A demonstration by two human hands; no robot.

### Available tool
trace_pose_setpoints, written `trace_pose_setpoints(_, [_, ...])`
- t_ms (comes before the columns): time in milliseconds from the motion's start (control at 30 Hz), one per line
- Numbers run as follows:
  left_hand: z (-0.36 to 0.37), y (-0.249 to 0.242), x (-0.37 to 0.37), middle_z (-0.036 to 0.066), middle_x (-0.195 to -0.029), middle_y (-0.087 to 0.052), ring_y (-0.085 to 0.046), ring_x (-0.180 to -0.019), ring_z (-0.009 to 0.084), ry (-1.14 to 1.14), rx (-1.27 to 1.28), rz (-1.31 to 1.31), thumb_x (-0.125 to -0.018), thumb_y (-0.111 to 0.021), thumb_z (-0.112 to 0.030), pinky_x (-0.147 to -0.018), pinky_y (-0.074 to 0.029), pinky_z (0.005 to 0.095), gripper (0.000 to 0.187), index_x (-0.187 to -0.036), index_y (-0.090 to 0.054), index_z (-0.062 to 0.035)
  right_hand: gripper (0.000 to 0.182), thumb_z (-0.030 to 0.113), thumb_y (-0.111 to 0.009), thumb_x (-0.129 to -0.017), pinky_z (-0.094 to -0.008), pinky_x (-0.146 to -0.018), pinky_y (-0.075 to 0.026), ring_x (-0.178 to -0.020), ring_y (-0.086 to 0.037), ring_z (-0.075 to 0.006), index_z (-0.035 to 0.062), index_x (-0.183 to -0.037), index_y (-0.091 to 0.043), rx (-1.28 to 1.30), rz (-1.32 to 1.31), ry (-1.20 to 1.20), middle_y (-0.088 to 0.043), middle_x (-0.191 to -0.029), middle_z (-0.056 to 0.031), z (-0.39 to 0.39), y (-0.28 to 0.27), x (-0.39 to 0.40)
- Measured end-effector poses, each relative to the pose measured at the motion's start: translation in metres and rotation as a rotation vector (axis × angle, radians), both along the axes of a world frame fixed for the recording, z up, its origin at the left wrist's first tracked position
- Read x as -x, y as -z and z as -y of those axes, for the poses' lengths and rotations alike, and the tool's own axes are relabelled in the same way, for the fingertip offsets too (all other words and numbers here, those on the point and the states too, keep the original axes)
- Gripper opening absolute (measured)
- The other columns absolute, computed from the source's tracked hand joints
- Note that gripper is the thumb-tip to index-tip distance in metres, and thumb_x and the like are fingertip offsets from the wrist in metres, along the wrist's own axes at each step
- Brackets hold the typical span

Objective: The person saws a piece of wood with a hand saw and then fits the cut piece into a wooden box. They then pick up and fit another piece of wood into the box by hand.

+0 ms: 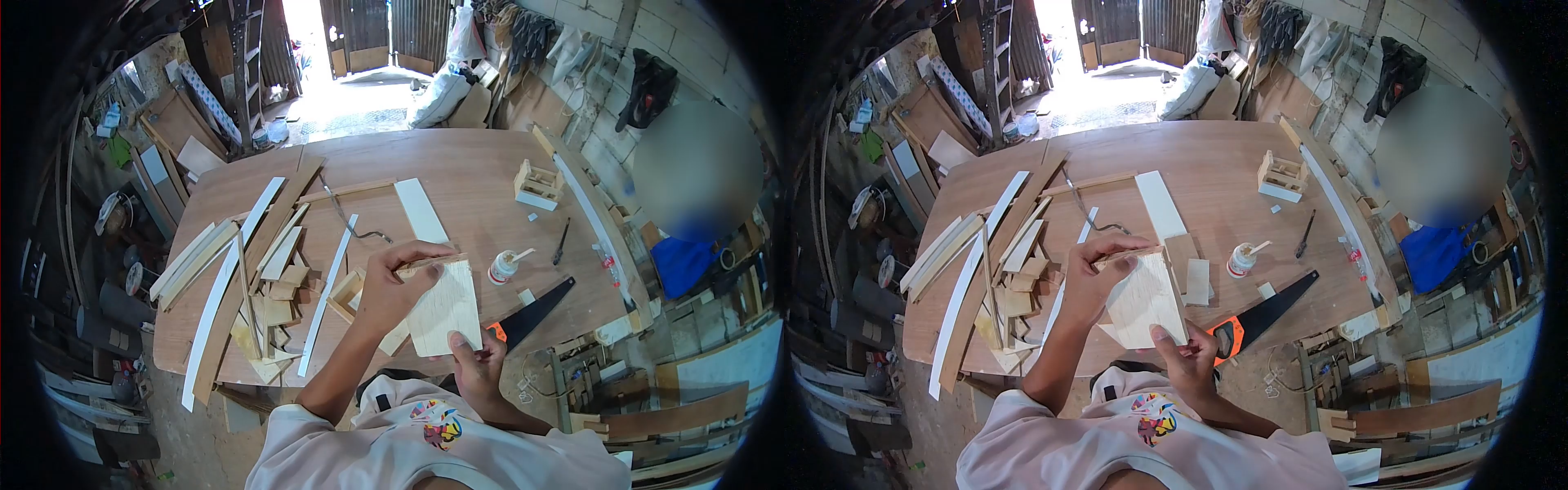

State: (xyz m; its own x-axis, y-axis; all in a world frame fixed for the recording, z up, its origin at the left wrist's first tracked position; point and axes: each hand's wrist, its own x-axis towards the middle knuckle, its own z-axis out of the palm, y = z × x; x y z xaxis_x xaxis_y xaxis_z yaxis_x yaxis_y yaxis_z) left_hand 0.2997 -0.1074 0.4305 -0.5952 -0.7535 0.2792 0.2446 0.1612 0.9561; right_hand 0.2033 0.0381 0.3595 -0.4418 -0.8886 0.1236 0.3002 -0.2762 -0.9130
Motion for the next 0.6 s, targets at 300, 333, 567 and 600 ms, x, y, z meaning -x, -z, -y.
trace_pose_setpoints(300, [0.005, 0.004, 0.000, 0.011, -0.096, -0.069, -0.064, -0.086, 0.0124, -0.010, 0.040, -0.002, -0.081, -0.060, -0.008, -0.079, -0.050, 0.0266, 0.026, -0.104, -0.067, 0.0013, 0.022, 0.009, -0.055, -0.093, -0.0319, -0.067, -0.056, -0.078, -0.065, -0.0179, -0.0073, -0.107, -0.057, -0.031, -0.039, -0.043, -0.065, -0.095, -0.0137, 0.008, 0.001, 0.004])
trace_pose_setpoints(333, [0.006, 0.004, 0.000, 0.010, -0.095, -0.069, -0.064, -0.084, 0.0121, -0.016, 0.036, -0.001, -0.081, -0.060, -0.008, -0.078, -0.050, 0.0264, 0.026, -0.104, -0.067, 0.0011, 0.023, 0.010, -0.055, -0.093, -0.0321, -0.067, -0.056, -0.079, -0.065, -0.0181, -0.0073, -0.108, -0.056, -0.020, -0.027, -0.053, -0.065, -0.096, -0.0138, 0.009, 0.001, 0.004])
trace_pose_setpoints(567, [0.011, 0.008, 0.002, 0.009, -0.090, -0.069, -0.063, -0.079, 0.0107, -0.040, 0.002, 0.011, -0.081, -0.060, -0.011, -0.073, -0.050, 0.0250, 0.026, -0.103, -0.067, 0.0006, 0.026, 0.012, -0.058, -0.093, -0.0300, -0.070, -0.057, -0.080, -0.066, -0.0162, -0.0068, -0.110, -0.058, -0.011, 0.040, -0.068, -0.066, -0.096, -0.0122, 0.016, -0.005, 0.004])
trace_pose_setpoints(600, [0.012, 0.008, 0.003, 0.009, -0.090, -0.069, -0.063, -0.079, 0.0107, -0.040, 0.001, 0.012, -0.081, -0.060, -0.011, -0.073, -0.050, 0.0250, 0.026, -0.103, -0.067, 0.0006, 0.026, 0.012, -0.058, -0.093, -0.0300, -0.070, -0.057, -0.080, -0.066, -0.0162, -0.0068, -0.110, -0.058, -0.011, 0.041, -0.068, -0.066, -0.096, -0.0122, 0.017, -0.005, 0.005])
